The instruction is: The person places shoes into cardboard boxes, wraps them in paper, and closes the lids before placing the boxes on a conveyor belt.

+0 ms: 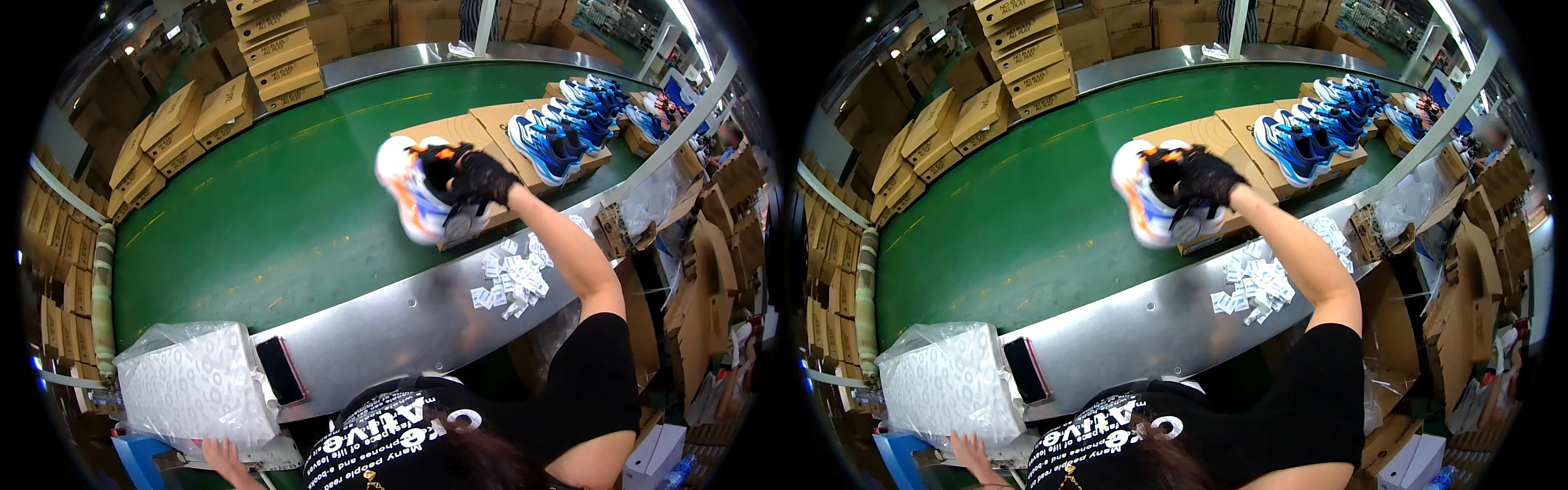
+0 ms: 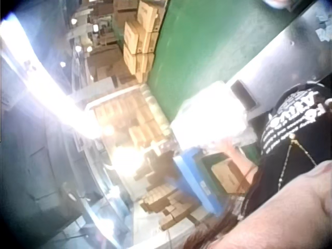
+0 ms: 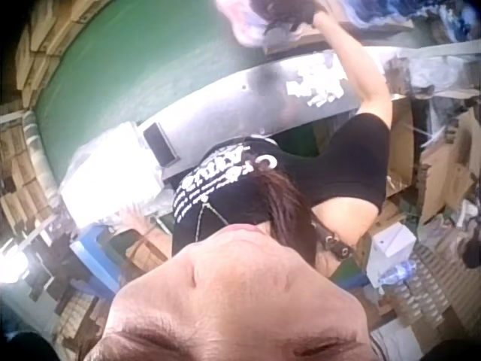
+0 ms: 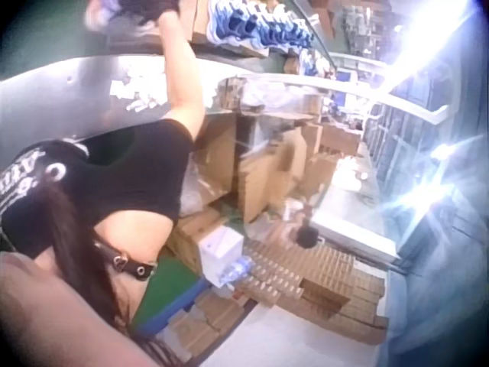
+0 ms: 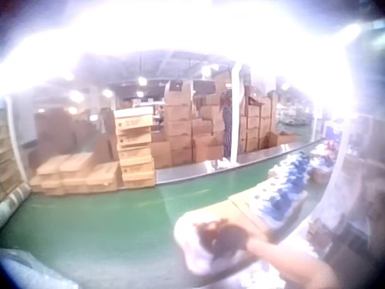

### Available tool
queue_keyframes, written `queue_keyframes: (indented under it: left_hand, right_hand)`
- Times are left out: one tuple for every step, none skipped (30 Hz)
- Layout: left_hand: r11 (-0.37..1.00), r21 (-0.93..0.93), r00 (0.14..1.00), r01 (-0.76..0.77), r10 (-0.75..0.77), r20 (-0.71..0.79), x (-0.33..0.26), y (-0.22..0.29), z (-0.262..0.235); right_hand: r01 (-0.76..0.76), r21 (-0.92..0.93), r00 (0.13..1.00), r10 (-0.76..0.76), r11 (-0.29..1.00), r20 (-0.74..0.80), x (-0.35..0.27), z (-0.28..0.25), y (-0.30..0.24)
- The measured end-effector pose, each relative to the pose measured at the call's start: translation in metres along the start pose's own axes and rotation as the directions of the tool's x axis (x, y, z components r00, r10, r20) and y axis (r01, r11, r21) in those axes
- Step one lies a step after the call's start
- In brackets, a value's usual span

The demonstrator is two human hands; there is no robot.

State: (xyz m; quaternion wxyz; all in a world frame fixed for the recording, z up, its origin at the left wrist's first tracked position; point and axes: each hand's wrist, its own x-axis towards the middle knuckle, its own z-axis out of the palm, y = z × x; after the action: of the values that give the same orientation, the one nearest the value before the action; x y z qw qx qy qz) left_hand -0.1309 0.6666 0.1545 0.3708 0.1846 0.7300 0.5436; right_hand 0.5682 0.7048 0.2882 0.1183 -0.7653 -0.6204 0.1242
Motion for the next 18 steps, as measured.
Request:
queue_keyframes:
  left_hand:
    - [0.991, 0.063, 0.987, -0.117, 0.109, 0.119, -0.005, 0.003, 0.026]
    - [0.96, 0.08, 0.939, -0.267, 0.241, 0.244, -0.013, 0.004, 0.058]
    - [0.908, 0.082, 0.861, -0.411, 0.357, 0.361, -0.022, 0.005, 0.091]
    - [0.835, 0.115, 0.795, -0.538, 0.458, 0.397, -0.037, 0.01, 0.131]
    - [0.63, 0.123, 0.596, -0.767, 0.627, 0.502, -0.061, 0.01, 0.172]
    - [0.594, 0.011, 0.464, -0.805, 0.617, 0.636, -0.088, 0.012, 0.212]
    - [0.383, 0.099, 0.326, -0.919, 0.592, 0.737, -0.121, 0.018, 0.25]
    - [0.319, 0.049, 0.217, -0.946, 0.515, 0.83, -0.151, 0.019, 0.28]
    - [0.315, -0.019, 0.137, -0.949, 0.465, 0.875, -0.156, 0.009, 0.3]
    - [0.309, -0.085, 0.042, -0.947, 0.384, 0.922, -0.157, -0.002, 0.315]
    - [0.399, -0.093, 0.035, -0.912, 0.3, 0.953, -0.155, -0.016, 0.324]
    - [0.428, -0.046, 0.05, -0.902, 0.211, 0.976, -0.154, -0.027, 0.327]
    - [0.454, -0.001, 0.06, -0.891, 0.12, 0.991, -0.156, -0.037, 0.332]
    - [0.412, -0.038, 0.008, -0.911, 0.11, 0.994, -0.16, -0.038, 0.335]
    - [0.366, -0.059, -0.022, -0.929, 0.106, 0.994, -0.157, -0.036, 0.335]
    - [0.365, -0.061, -0.042, -0.929, 0.059, 0.997, -0.165, -0.032, 0.343]
    - [0.361, -0.046, -0.045, -0.931, 0.01, 0.999, -0.168, -0.026, 0.345]
    - [0.352, -0.024, -0.039, -0.936, -0.035, 0.999, -0.168, -0.02, 0.347]
  right_hand:
    - [0.049, 0.054, 0.992, -0.055, 0.997, 0.113, -0.005, 0.01, -0.009]
    - [0.198, 0.11, 0.98, -0.194, 0.974, -0.046, -0.01, 0.041, -0.012]
    - [0.316, 0.076, 0.947, -0.31, 0.946, -0.082, -0.025, 0.05, -0.042]
    - [0.205, -0.007, 0.963, -0.2, 0.979, 0.181, -0.028, 0.057, -0.074]
    - [0.368, -0.153, 0.929, -0.356, 0.917, 0.102, -0.042, 0.075, -0.089]
    - [0.477, -0.103, 0.876, -0.481, 0.873, -0.027, -0.053, 0.1, -0.098]
    - [0.552, -0.063, 0.829, -0.555, 0.831, -0.069, -0.059, 0.138, -0.094]
    - [0.627, -0.028, 0.772, -0.626, 0.778, -0.111, -0.064, 0.178, -0.09]
    - [0.638, -0.027, 0.769, -0.639, 0.769, -0.035, -0.063, 0.194, -0.09]
    - [0.651, -0.024, 0.759, -0.65, 0.759, 0.04, -0.063, 0.21, -0.09]
    - [0.613, -0.075, 0.787, -0.599, 0.787, 0.144, -0.064, 0.196, -0.098]
    - [0.463, -0.078, 0.883, -0.452, 0.883, 0.127, -0.052, 0.176, -0.097]
    - [0.469, -0.127, 0.86, -0.484, 0.874, -0.16, -0.042, 0.176, -0.069]
    - [0.431, -0.155, 0.845, -0.458, 0.889, -0.277, -0.026, 0.182, -0.029]
    - [0.242, -0.206, 0.949, -0.276, 0.948, -0.154, -0.025, 0.165, -0.013]
    - [-0.026, -0.409, 0.978, -0.062, 0.912, -0.2, -0.02, 0.183, 0.019]
    - [-0.047, -0.402, 0.95, -0.083, 0.915, -0.3, -0.019, 0.197, 0.041]
    - [-0.057, -0.392, 0.911, -0.113, 0.918, -0.396, -0.016, 0.207, 0.056]
